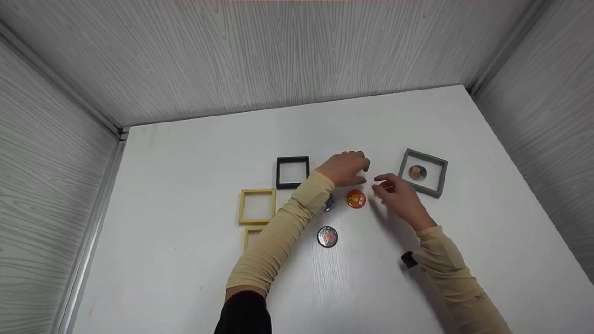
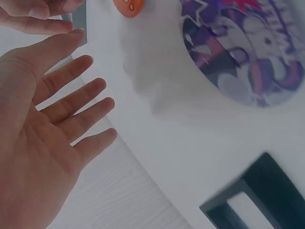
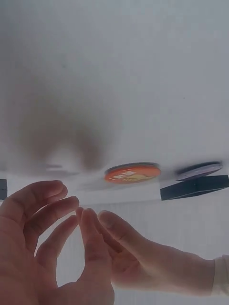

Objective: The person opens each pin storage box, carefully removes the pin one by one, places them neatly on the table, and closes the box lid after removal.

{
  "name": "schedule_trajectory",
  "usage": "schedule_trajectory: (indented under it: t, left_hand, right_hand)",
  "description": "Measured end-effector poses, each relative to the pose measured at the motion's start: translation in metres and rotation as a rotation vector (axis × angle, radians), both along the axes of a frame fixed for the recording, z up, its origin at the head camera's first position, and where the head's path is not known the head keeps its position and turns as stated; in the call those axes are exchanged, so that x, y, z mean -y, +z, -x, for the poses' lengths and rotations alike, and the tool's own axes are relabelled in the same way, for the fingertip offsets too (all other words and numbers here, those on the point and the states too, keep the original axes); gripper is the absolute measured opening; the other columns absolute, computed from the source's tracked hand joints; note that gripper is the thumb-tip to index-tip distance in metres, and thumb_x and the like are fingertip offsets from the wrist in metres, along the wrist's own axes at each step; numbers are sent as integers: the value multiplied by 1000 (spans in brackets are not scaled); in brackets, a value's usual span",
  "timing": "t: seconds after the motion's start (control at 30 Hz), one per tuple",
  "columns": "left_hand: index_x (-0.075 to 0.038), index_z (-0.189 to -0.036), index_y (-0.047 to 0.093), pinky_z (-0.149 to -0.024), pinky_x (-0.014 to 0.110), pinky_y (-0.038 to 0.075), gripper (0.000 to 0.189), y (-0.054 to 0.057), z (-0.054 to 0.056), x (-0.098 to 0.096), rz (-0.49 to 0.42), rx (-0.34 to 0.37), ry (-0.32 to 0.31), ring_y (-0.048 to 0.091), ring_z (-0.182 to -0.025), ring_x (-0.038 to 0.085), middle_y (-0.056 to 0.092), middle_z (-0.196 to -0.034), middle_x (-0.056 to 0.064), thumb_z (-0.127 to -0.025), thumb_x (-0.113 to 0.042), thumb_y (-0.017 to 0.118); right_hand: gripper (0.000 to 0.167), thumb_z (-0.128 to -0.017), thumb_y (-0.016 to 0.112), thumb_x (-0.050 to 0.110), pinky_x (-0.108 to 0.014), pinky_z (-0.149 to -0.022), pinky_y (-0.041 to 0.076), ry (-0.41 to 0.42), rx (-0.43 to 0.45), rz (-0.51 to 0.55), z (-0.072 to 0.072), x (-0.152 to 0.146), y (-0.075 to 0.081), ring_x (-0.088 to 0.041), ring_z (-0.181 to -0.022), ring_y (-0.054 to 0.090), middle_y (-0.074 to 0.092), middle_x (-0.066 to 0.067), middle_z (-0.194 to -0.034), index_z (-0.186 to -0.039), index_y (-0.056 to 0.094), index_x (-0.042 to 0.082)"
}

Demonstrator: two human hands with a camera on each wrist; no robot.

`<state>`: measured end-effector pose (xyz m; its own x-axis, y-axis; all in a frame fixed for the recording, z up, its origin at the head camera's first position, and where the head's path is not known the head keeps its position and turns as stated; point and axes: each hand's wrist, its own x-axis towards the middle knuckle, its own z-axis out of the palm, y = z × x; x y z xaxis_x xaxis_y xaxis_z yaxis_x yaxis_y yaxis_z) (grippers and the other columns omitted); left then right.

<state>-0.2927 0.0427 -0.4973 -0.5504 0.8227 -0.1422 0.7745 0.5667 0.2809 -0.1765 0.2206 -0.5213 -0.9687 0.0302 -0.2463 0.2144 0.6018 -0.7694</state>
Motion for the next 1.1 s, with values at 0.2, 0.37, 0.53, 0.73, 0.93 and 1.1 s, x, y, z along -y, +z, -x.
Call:
schedule_trajectory:
  t: [0.2, 0.37, 0.53, 0.73, 0.93, 1.1]
  left_hand:
    - [-14, -136, 68, -110, 38, 55, 40, -4, -1, -21, 8, -13, -6, 64, -127, 23, 64, -141, 7, -101, -33, 73]
    - [-15, -137, 67, -115, 39, 52, 43, -4, -1, -39, 5, -17, -31, 58, -139, 26, 55, -154, 9, -99, -34, 75]
    - [-14, -138, 67, -112, 40, 53, 43, -3, -2, -60, 3, -17, -74, 59, -134, 25, 58, -149, 9, -100, -35, 73]
    - [-17, -143, 62, -113, 39, 51, 51, -5, -6, -85, 2, -36, -91, 56, -137, 23, 59, -145, 7, -98, -38, 75]
    - [-21, -156, 49, -130, 44, 36, 68, -8, -9, -106, 25, -88, -84, 39, -155, 23, 48, -159, 6, -99, -48, 73]
    - [-23, -161, 42, -133, 45, 29, 82, -11, -11, -121, 30, -69, -69, 30, -161, 26, 39, -167, 8, -95, -60, 72]
  right_hand:
    - [49, -108, 56, 36, -24, -83, 54, -18, 18, 14, -8, -16, -4, -28, -110, 69, 68, -23, -129, -145, 58, 3]
    - [49, -109, 56, 34, -22, -83, 55, -66, -8, 33, -19, -31, -3, -29, -108, 70, 68, -24, -129, -146, 58, 1]
    - [49, -109, 56, 32, -19, -84, 58, -138, -56, 71, -29, -44, -2, -31, -115, 67, 65, -24, -134, -148, 56, 2]
    - [46, -108, 56, 26, -29, -94, 49, -284, -126, -2, -35, -54, 2, -31, -122, 57, 59, -26, -138, -147, 56, 1]
    - [60, -103, 60, 20, -54, -111, 31, -425, -144, -84, -36, -64, 3, -45, -137, 33, 36, -35, -148, -153, 38, -6]
    - [79, -103, 61, 28, -62, -118, 23, -444, -71, -66, -35, -73, -4, -49, -145, 22, 24, -37, -158, -161, 18, -4]
